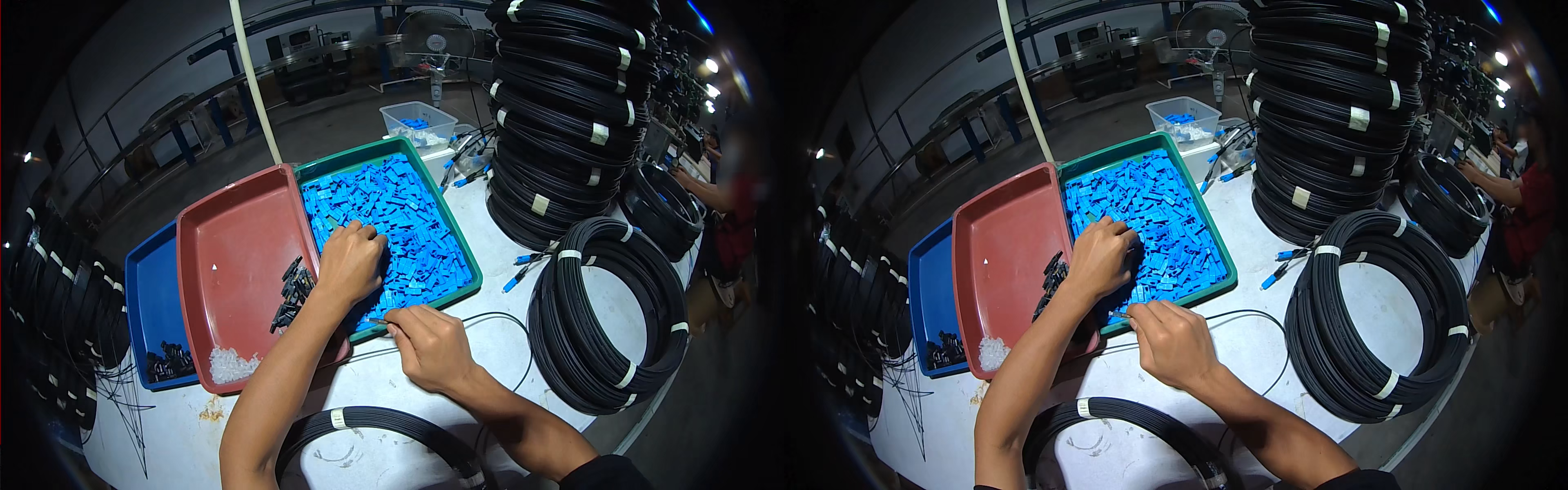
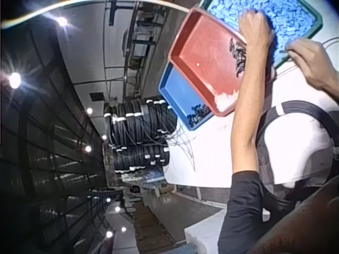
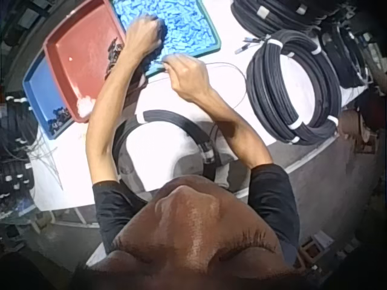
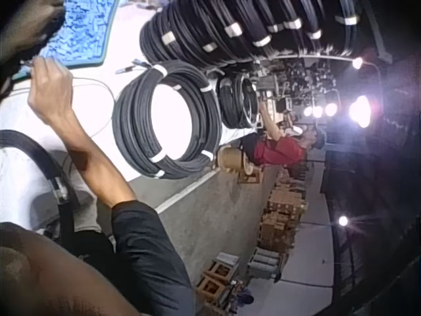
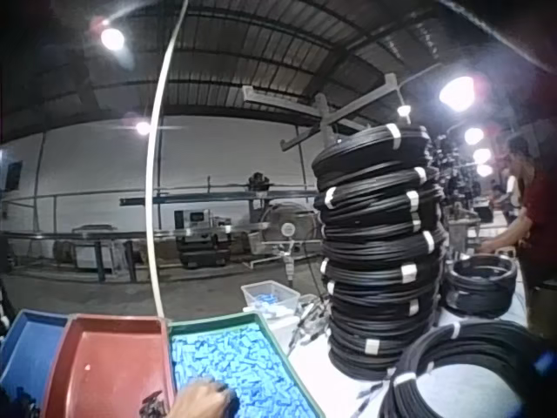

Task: The person attaches connector pieces from trays onto the ends of a coiled cable by hand, stacks the finished cable coil onto a pile, and attaches connector pieces onto another cable coil.

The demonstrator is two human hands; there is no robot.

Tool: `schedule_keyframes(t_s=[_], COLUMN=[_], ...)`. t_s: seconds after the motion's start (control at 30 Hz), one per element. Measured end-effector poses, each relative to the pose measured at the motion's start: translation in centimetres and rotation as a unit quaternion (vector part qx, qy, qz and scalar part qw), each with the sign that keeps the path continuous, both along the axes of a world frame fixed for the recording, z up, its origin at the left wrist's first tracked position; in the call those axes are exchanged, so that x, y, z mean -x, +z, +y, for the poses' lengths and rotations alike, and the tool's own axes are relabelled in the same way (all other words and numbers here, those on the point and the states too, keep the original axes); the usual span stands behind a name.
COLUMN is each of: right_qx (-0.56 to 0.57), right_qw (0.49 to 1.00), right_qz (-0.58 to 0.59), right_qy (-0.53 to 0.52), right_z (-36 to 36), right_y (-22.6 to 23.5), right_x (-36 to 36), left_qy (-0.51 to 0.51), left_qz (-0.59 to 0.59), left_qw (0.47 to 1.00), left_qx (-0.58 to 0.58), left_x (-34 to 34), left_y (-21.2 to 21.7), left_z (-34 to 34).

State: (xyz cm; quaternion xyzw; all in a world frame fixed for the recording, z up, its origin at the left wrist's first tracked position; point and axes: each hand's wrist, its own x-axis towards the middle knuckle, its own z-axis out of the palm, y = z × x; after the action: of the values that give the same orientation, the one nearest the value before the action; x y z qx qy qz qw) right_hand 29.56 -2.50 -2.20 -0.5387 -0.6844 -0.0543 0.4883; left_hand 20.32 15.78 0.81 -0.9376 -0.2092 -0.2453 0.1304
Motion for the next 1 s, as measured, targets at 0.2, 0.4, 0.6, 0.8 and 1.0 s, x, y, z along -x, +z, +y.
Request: schedule_keyframes(t_s=[0.2,0.4,0.6,0.8,1.0], right_qx=[-0.002,-0.012,-0.020,-0.008,-0.015], right_qw=[1.000,1.000,0.999,0.997,0.990], right_qz=[0.005,-0.010,-0.008,0.014,0.014], right_qy=[0.002,0.009,0.026,0.073,0.138], right_z=[0.0,0.1,-0.1,0.0,-0.5], right_y=[0.0,-0.1,0.2,-0.6,-0.3], right_x=[0.1,0.3,0.5,0.5,1.5], left_qy=[0.002,-0.035,-0.033,-0.138,-0.147], left_qz=[-0.035,-0.159,-0.202,-0.353,-0.415], left_qw=[0.999,0.966,0.915,0.740,0.718], left_qx=[0.031,0.201,0.347,0.556,0.539], left_x=[0.7,3.1,6.7,12.1,17.8], left_y=[1.4,4.2,4.7,4.3,1.8], left_z=[-0.4,-1.5,-3.9,-8.4,-11.7])
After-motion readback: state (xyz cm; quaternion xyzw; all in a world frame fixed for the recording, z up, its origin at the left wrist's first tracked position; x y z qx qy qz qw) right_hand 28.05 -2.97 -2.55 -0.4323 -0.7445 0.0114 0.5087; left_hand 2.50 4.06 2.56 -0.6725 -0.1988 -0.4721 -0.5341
